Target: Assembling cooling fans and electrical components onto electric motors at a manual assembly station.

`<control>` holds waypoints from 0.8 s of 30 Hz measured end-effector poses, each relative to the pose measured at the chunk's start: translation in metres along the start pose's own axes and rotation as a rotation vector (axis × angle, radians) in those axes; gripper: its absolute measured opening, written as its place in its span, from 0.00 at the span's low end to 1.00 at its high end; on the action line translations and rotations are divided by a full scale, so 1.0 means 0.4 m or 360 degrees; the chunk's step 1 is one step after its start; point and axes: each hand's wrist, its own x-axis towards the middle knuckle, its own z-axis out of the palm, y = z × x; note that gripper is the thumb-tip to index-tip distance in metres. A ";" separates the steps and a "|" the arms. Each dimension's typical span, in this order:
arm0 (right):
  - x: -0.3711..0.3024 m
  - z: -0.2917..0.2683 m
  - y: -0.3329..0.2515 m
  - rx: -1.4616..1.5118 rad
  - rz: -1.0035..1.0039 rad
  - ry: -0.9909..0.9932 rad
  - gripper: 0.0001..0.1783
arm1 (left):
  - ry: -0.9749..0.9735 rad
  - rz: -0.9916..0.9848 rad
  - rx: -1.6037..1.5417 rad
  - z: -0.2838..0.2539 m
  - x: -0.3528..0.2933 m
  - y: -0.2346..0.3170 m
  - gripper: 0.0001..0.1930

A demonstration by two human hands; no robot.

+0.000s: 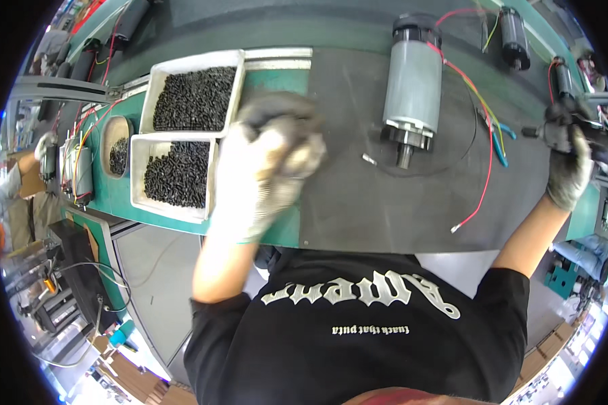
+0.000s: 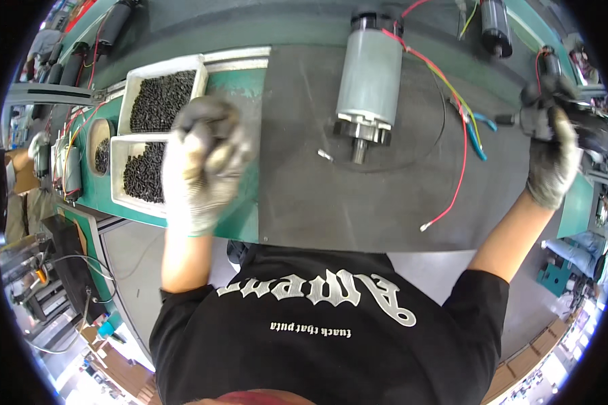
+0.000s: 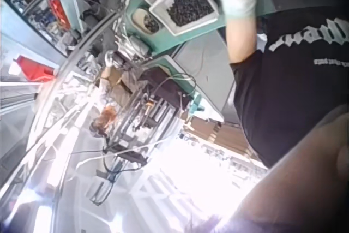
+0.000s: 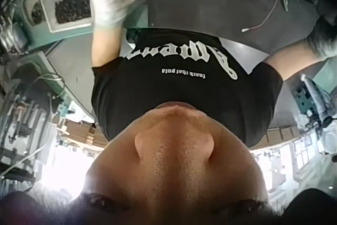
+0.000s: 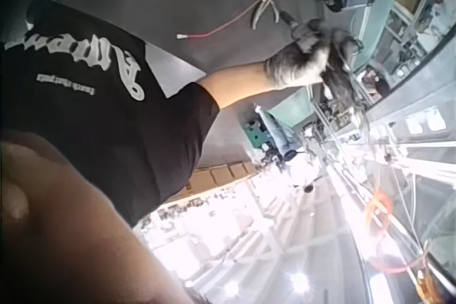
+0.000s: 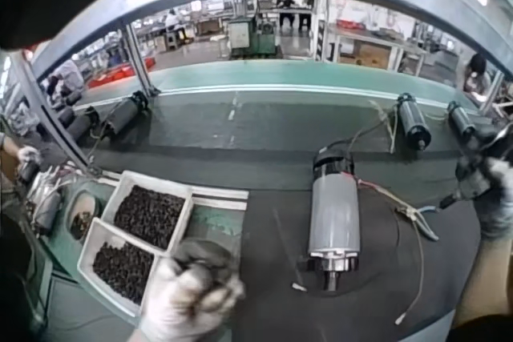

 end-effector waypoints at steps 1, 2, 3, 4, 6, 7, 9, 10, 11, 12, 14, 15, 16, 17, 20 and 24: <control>-0.027 0.128 -0.040 0.0185 -0.0109 0.0066 0.29 | -0.0103 -0.0031 -0.0161 0.013 0.001 -0.052 0.19; -0.048 0.191 -0.048 0.0066 -0.0311 0.0296 0.27 | -0.0359 -0.0078 -0.0221 0.027 0.014 -0.090 0.22; -0.058 0.236 -0.048 -0.0070 -0.0523 0.0530 0.26 | -0.0391 -0.0130 -0.0352 0.045 0.027 -0.125 0.20; -0.058 0.303 -0.058 0.0506 -0.0484 0.0130 0.18 | -0.0419 -0.0180 -0.0482 0.064 0.032 -0.156 0.19; -0.057 0.344 -0.075 0.1057 -0.0453 -0.0261 0.12 | -0.0303 -0.0318 -0.0716 0.087 0.033 -0.197 0.18; -0.067 0.364 -0.071 0.1043 -0.0459 -0.0240 0.12 | -0.0288 -0.0342 -0.0771 0.091 0.033 -0.211 0.19; -0.091 0.410 -0.069 0.1032 -0.0454 -0.0209 0.13 | -0.0322 -0.0399 -0.0829 0.096 0.034 -0.224 0.19; -0.093 0.411 -0.065 0.1033 -0.0450 -0.0201 0.13 | -0.0334 -0.0410 -0.0781 0.103 0.034 -0.225 0.19; -0.096 0.416 -0.061 0.1041 -0.0442 -0.0201 0.13 | -0.0340 -0.0411 -0.0730 0.105 0.030 -0.224 0.19; -0.099 0.417 -0.057 0.1052 -0.0434 -0.0203 0.13 | -0.0334 -0.0410 -0.0724 0.103 0.028 -0.229 0.19; -0.112 0.401 -0.058 0.1076 -0.0416 -0.0210 0.13 | -0.0374 -0.0350 -0.0727 0.095 0.030 -0.240 0.18; -0.115 0.400 -0.056 0.1087 -0.0406 -0.0214 0.13 | -0.0380 -0.0376 -0.0725 0.088 0.034 -0.235 0.15; -0.118 0.404 -0.052 0.1098 -0.0394 -0.0216 0.13 | -0.0371 -0.0375 -0.0722 0.086 0.032 -0.237 0.15; -0.122 0.400 -0.049 0.1107 -0.0382 -0.0218 0.14 | -0.0403 -0.0351 -0.0701 0.087 0.030 -0.243 0.16; -0.132 0.407 -0.041 0.1129 -0.0349 -0.0222 0.14 | -0.0482 -0.0311 -0.0629 0.090 0.028 -0.251 0.17; -0.119 0.439 -0.039 0.1144 -0.0319 -0.0229 0.14 | -0.0469 -0.0280 -0.0382 0.103 0.031 -0.241 0.17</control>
